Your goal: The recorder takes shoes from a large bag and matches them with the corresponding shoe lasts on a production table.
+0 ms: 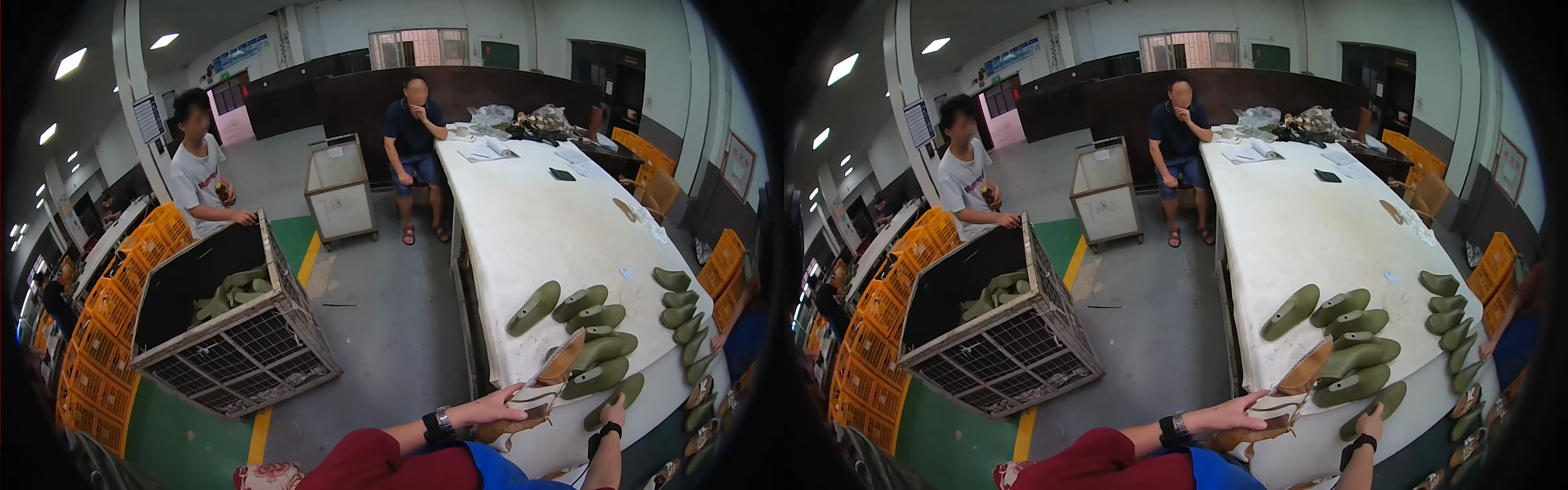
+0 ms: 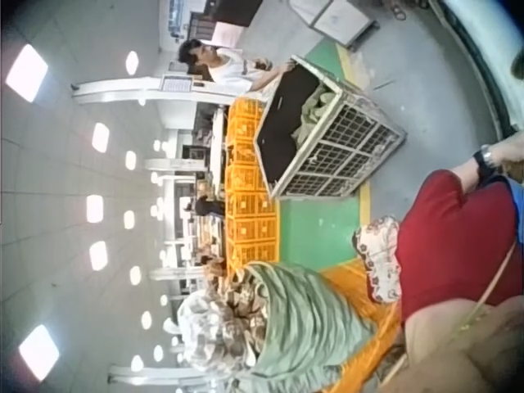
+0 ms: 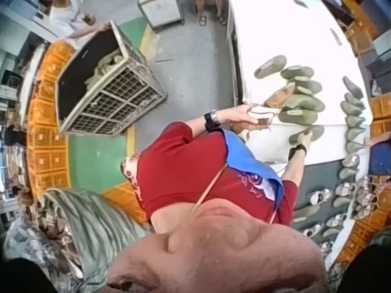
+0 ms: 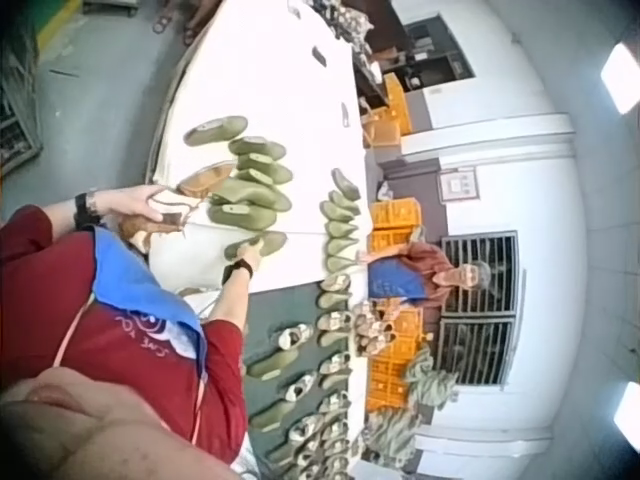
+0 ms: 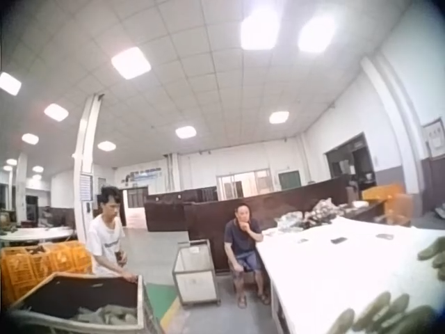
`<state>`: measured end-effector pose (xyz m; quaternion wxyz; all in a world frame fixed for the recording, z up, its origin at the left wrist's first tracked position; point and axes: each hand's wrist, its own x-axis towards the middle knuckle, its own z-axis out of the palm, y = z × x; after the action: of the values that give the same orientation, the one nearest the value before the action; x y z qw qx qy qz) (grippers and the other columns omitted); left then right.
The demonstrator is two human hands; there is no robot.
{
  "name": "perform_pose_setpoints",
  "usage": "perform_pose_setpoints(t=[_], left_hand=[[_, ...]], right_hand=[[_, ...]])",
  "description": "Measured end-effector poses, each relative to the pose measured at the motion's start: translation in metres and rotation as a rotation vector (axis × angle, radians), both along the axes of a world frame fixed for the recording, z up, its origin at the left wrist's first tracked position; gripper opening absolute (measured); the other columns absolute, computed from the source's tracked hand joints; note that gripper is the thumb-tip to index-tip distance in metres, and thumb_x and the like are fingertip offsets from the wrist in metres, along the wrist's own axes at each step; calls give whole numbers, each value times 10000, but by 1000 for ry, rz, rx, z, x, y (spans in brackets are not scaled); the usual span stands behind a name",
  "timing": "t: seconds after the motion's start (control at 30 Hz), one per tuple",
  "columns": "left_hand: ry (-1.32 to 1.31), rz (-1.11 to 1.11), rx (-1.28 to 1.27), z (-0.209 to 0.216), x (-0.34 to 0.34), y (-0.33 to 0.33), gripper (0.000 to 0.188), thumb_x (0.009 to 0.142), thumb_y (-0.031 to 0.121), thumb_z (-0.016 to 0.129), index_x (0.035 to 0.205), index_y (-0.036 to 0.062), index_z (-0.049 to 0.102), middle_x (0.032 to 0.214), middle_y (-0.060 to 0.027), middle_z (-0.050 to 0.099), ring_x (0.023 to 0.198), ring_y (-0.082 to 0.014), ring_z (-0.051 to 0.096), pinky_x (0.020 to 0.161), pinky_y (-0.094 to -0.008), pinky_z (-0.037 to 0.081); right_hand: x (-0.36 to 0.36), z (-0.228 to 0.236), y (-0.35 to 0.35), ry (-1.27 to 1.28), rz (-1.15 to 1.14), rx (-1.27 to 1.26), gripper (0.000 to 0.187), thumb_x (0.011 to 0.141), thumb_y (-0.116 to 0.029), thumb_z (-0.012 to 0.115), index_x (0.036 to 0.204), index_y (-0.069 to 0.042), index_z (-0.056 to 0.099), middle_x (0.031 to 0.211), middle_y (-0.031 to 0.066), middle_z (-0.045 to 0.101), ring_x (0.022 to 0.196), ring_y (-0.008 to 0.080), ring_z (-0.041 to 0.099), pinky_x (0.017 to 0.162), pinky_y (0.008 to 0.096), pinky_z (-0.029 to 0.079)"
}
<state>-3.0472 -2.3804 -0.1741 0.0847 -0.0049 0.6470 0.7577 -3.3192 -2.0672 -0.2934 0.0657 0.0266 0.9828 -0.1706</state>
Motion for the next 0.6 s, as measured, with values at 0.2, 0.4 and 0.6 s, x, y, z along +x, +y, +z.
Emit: perform_pose_setpoints(t=[0.2, 0.4, 0.6], left_hand=[[7, -91, -81, 22, 20, -4, 933, 780, 294, 707, 1409, -58, 115, 1392, -184, 326, 1246, -201, 369, 1039, -283, 290], [48, -220, -14, 38, 46, 0, 915, 765, 293, 722, 1405, -36, 158, 1356, -158, 386, 1229, -194, 380, 1035, -288, 292], [89, -335, -96, 44, 78, 1, 929, 774, 271, 713, 1418, -29, 114, 1396, -166, 329, 1268, -196, 340, 1049, -296, 279]], right_hand=[[52, 31, -3, 54, 34, 29, 494, 826, -189, 523, 1286, -205, 343, 963, 259, 609, 903, 417, 587, 781, 480, 458], [109, 45, 4, 162, 17, -198, 454, 802, -179, 537, 1234, -191, 399, 977, 247, 604, 917, 394, 589, 786, 461, 458], [121, 7, 104, 123, -189, -1268, 376, 868, -171, 526, 1220, -96, 418, 1129, 101, 511, 958, 208, 538, 796, 318, 462]])
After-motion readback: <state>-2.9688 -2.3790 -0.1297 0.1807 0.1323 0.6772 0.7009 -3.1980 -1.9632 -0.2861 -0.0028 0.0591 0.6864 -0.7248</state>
